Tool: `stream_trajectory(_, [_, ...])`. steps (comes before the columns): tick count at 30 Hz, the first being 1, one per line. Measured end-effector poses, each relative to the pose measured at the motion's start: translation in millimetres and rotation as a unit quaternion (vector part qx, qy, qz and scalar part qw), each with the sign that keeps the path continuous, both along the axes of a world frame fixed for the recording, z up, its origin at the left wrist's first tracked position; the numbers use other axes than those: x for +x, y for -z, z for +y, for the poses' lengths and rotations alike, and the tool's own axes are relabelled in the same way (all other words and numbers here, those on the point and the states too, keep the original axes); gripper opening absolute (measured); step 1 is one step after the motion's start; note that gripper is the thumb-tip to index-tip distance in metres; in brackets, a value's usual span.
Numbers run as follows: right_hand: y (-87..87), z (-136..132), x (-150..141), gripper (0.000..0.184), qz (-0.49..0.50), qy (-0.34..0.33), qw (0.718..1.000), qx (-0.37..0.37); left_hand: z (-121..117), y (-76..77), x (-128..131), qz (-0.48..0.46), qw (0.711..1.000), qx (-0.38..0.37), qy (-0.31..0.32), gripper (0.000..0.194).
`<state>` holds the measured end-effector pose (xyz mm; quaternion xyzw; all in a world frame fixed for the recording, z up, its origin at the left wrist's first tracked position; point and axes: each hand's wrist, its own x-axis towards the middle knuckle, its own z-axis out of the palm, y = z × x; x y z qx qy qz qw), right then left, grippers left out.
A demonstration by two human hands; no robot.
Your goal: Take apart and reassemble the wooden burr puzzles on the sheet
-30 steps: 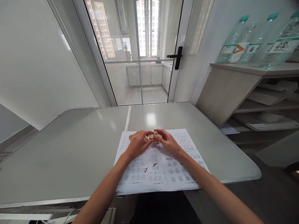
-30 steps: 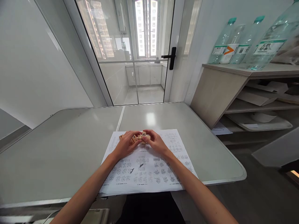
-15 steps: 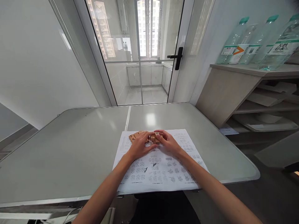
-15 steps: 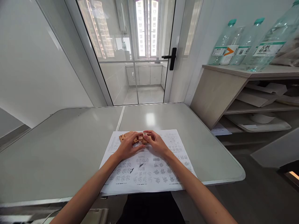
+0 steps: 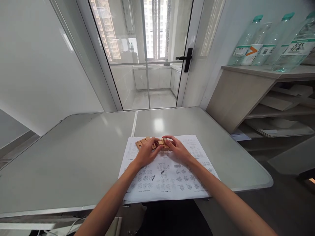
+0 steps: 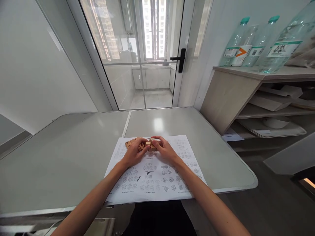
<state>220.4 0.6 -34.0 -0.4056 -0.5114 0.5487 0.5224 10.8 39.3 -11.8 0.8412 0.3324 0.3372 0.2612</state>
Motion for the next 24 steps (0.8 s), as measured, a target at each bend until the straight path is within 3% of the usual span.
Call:
stream_trajectory(7, [-8.0,-3.0,-0.7,0.054,0.029,0.026,0.999,0.009,1.1,-4.2,3.2,-0.034,0.999,0.003,-0.022,0.029])
stream_trajectory(11, [-7.7,-0.1,0.3,0.05,-0.001,0.057,0.998,0.034,2.1,-5.5,3.4,-0.064,0.997,-0.028,-0.03,0.029])
stream_trajectory(19, [-4.2,2.2,4.8,0.045,0.021,0.015,0.999,0.047,3.0,-3.9,3.7,-0.08,0.994,-0.052,-0.049,0.028])
stream_trajectory(24, [-7.3,-0.3,4.6,0.047,0.03,-0.011,0.999,0.037,-1.8,-6.6,4.3,-0.059,0.996,-0.061,-0.009,0.07])
